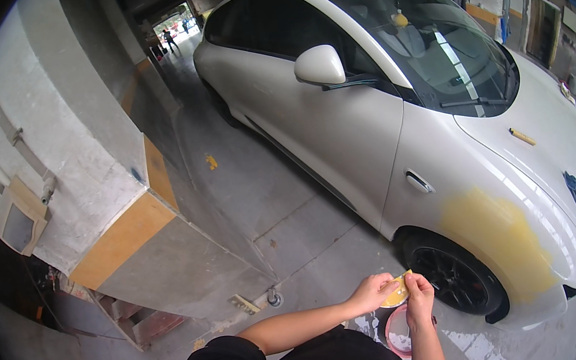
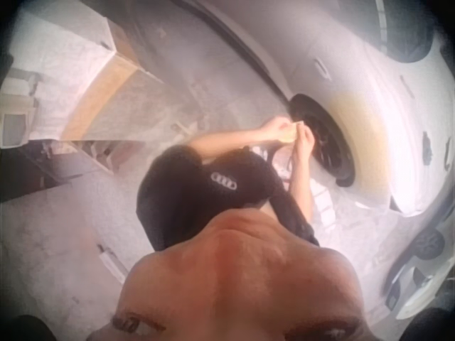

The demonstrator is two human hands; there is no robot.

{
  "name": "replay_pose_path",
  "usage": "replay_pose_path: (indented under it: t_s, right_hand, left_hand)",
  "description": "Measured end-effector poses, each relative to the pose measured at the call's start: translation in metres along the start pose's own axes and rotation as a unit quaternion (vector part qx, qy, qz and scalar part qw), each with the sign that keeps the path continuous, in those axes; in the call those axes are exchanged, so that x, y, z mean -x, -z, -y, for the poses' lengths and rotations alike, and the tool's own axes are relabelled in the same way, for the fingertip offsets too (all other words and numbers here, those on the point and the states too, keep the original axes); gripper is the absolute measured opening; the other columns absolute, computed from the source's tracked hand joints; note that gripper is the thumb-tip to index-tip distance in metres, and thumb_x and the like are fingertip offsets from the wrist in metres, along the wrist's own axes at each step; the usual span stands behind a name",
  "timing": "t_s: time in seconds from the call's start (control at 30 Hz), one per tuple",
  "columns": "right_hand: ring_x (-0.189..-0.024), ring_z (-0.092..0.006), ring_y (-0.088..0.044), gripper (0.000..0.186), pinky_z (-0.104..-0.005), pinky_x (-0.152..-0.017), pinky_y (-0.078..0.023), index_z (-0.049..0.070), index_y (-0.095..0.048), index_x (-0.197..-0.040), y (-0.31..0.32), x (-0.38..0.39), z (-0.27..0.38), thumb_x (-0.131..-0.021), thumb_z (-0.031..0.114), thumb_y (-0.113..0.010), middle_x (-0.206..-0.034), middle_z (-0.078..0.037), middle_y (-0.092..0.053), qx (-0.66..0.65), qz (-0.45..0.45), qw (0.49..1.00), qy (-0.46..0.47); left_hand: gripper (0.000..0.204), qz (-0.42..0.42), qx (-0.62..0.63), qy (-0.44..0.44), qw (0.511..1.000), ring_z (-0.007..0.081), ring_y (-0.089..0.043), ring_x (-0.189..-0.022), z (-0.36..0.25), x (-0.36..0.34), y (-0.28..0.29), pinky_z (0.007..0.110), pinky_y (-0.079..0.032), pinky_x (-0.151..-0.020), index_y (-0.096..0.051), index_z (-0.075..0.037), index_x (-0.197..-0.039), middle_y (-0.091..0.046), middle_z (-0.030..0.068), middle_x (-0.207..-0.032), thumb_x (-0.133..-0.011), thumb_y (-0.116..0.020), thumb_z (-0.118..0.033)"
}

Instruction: The person sands a yellowed area on the front fender of a white car using a green sanding block and a yellow sanding sponge. They repeatedly dip the tools in a red bucket of water and continue sanding the same panel.

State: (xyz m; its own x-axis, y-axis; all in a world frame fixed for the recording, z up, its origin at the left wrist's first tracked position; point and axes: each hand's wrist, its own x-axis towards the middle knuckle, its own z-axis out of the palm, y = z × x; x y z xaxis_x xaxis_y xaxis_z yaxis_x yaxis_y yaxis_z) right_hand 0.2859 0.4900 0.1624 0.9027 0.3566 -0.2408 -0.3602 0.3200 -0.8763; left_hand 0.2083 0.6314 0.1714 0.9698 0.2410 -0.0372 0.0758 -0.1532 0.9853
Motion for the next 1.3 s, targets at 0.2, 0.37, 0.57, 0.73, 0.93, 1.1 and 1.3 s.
replay_pose_path:
  t_s: [0.2, 0.37, 0.57, 0.73, 0.93, 1.1, 1.3]
  right_hand:
    - [-0.072, -0.0073, -0.061, 0.016, -0.0236, -0.068, -0.049, 0.004, -0.071, -0.087, 0.006, 0.0, 0.003, -0.1, 0.012, -0.075, -0.082, 0.0, -0.07, -0.03, 0.019, 0.999, 0.002]
    - [-0.067, -0.0065, -0.057, 0.022, -0.0231, -0.063, -0.045, 0.006, -0.069, -0.082, 0.015, -0.004, 0.018, -0.101, 0.015, -0.074, -0.077, 0.001, -0.067, -0.013, 0.016, 1.0, 0.012]
    - [-0.072, -0.0085, -0.061, 0.014, -0.0241, -0.067, -0.048, 0.0, -0.073, -0.097, 0.013, -0.002, 0.028, -0.102, 0.014, -0.071, -0.086, -0.001, -0.07, -0.026, 0.024, 0.999, 0.003]
    - [-0.078, -0.0087, -0.063, 0.008, -0.0255, -0.073, -0.051, 0.006, -0.07, -0.092, 0.004, 0.001, 0.016, -0.1, 0.008, -0.072, -0.091, 0.0, -0.071, -0.112, 0.009, 0.994, -0.006]
    - [-0.069, -0.0073, -0.06, 0.016, -0.0233, -0.066, -0.048, 0.007, -0.068, -0.086, -0.001, 0.001, 0.019, -0.101, 0.011, -0.072, -0.082, 0.001, -0.069, -0.035, 0.0, 0.999, 0.031]
    - [-0.066, -0.0056, -0.057, 0.021, -0.023, -0.062, -0.045, 0.007, -0.067, -0.081, -0.007, 0.0, 0.026, -0.1, 0.012, -0.074, -0.077, 0.002, -0.067, -0.014, 0.048, 0.998, 0.041]
    - [-0.057, -0.0072, -0.045, 0.031, -0.0283, -0.052, -0.035, 0.001, -0.062, -0.069, -0.028, -0.002, 0.019, -0.093, 0.011, -0.08, -0.063, 0.001, -0.057, 0.295, -0.075, 0.933, 0.191]
  left_hand:
    - [0.036, 0.034, -0.068, 0.005, 0.997, 0.012, -0.064, -0.07, -0.001, -0.008, -0.008, 0.033, -0.052, -0.065, -0.067, 0.002, -0.098, -0.072, 0.0089, -0.08, -0.107, -0.061, -0.032]
    - [0.056, 0.179, 0.197, 0.144, 0.953, 0.0133, -0.071, -0.087, 0.0, -0.011, -0.018, 0.03, -0.058, -0.071, -0.068, 0.0, -0.112, -0.074, 0.0074, -0.099, -0.112, -0.043, -0.051]
    - [0.041, 0.121, 0.164, 0.115, 0.972, 0.0134, -0.071, -0.074, -0.004, -0.01, -0.024, 0.028, -0.058, -0.065, -0.069, 0.003, -0.101, -0.074, 0.0074, -0.087, -0.11, -0.057, -0.035]
    - [0.045, 0.025, 0.031, 0.042, 0.998, 0.0076, -0.061, -0.067, -0.004, -0.012, -0.025, 0.029, -0.051, -0.06, -0.069, 0.003, -0.087, -0.068, 0.0044, -0.073, -0.106, -0.065, -0.038]
    - [0.051, -0.016, -0.015, 0.0, 1.0, 0.0097, -0.06, -0.063, -0.011, -0.005, -0.025, 0.032, -0.049, -0.058, -0.067, 0.003, -0.087, -0.066, 0.0053, -0.069, -0.109, -0.058, -0.042]
    - [0.052, -0.01, 0.072, 0.058, 0.996, 0.0199, -0.072, -0.071, -0.019, -0.001, -0.012, 0.038, -0.055, -0.064, -0.069, 0.003, -0.093, -0.069, 0.0094, -0.071, -0.112, -0.052, -0.042]
    - [0.049, -0.111, -0.06, -0.076, 0.989, 0.0277, -0.075, -0.099, -0.018, -0.005, -0.001, 0.041, -0.057, -0.085, -0.061, 0.003, -0.131, -0.076, 0.0179, -0.103, -0.111, -0.052, -0.041]
